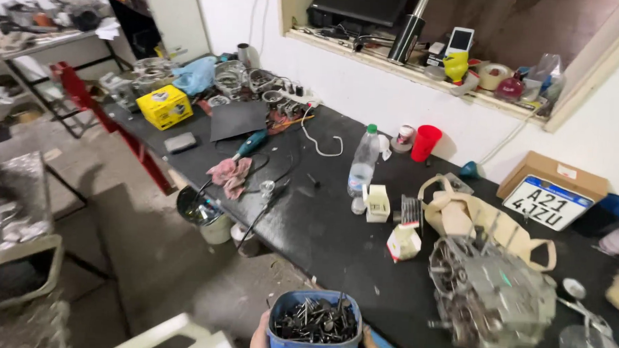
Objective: The person moves a container of metal parts to a workbench and pours them out. They then pick up individual valve-like parts from the pile, inspect them by hand, and place them into a blue container.
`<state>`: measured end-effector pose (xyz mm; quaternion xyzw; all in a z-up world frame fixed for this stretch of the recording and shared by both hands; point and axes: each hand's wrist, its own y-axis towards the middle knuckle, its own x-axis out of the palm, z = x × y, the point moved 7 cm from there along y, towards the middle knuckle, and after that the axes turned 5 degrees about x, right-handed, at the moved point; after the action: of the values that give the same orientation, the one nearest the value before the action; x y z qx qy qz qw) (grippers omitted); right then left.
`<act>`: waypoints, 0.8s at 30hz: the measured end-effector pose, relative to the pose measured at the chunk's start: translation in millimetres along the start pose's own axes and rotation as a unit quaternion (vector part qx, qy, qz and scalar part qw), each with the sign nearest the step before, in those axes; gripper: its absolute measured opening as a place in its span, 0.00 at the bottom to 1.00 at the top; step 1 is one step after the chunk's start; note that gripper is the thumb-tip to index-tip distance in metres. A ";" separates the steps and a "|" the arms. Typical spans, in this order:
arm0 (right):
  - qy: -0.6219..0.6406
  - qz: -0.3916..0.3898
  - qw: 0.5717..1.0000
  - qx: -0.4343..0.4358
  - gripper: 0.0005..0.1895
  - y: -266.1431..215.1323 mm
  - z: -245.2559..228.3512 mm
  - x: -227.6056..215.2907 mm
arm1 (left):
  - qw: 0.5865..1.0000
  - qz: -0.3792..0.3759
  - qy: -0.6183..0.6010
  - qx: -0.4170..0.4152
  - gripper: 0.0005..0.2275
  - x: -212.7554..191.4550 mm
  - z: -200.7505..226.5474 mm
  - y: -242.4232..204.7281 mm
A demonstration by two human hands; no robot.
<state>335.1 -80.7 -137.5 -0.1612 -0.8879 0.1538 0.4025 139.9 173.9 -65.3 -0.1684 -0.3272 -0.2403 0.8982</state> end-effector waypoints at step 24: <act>-0.006 0.355 0.931 0.081 0.45 186.3 -222.5 35.6 | 0.815 -0.105 0.464 -0.332 0.38 74.0 14.6 335.8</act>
<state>513.2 133.6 -49.0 -0.4316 -0.7598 0.3590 0.3279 364.0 434.8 -54.0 -0.2895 0.2118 -0.4765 0.8027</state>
